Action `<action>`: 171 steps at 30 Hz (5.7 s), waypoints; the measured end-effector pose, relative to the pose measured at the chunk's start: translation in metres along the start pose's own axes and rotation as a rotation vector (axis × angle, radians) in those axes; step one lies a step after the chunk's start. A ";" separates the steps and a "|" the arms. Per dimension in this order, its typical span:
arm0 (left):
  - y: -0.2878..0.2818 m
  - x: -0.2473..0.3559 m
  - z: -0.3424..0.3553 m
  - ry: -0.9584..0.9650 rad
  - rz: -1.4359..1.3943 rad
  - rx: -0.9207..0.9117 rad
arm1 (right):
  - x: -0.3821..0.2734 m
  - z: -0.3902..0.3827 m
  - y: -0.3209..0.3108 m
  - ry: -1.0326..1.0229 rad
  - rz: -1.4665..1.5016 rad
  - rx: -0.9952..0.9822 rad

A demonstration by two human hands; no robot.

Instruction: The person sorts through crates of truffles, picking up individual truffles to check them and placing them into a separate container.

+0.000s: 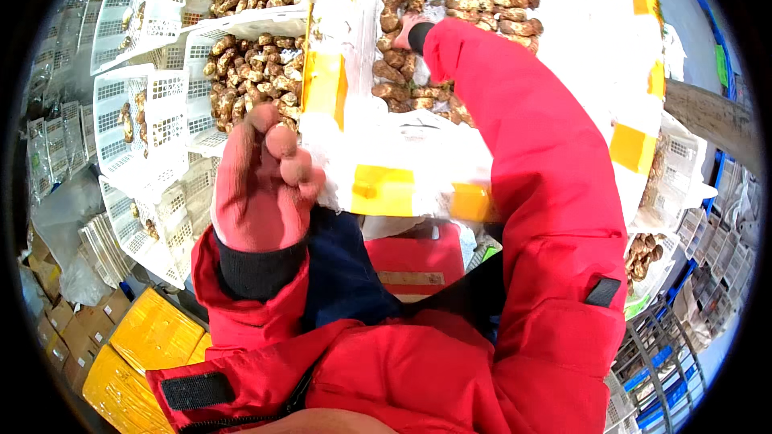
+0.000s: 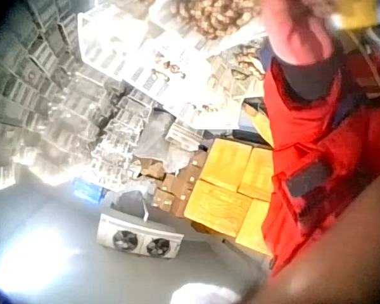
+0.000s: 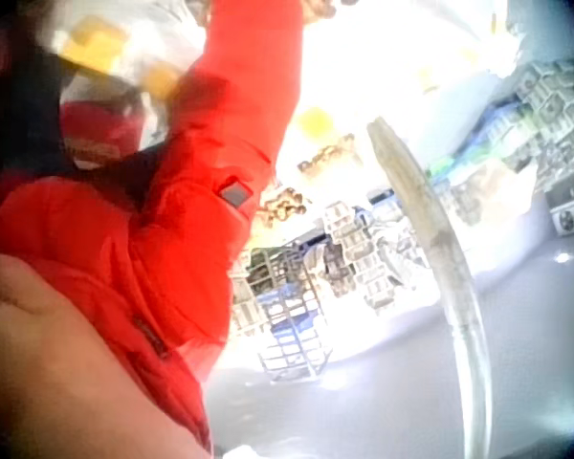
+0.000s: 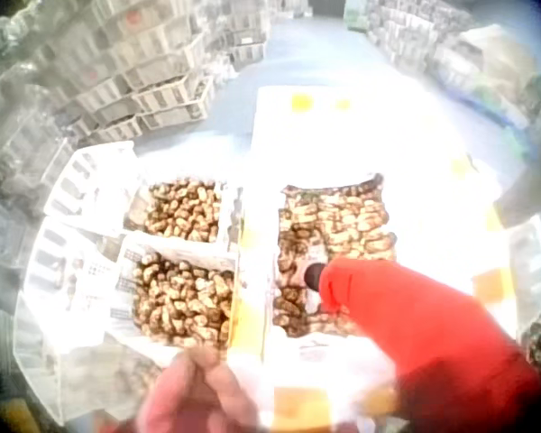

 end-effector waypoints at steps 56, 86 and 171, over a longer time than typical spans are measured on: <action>0.018 -0.022 0.006 -0.096 0.185 -0.080 | 0.076 -0.084 0.020 -0.107 -0.178 0.206; 0.070 -0.094 -0.018 -0.270 0.277 -0.578 | -0.034 -0.363 -0.144 -0.826 1.739 -0.217; 0.039 -0.051 0.025 -0.352 0.394 -0.292 | 0.016 -0.343 -0.185 -0.496 1.230 0.356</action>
Point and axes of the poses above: each hand's wrist, its own z-axis towards the middle knuckle, its own y-axis out of the palm, x = y × z, the point moved 9 cm from there along z, towards the middle knuckle, and after that the axes turned 5 degrees about y, right-handed, at the moved point
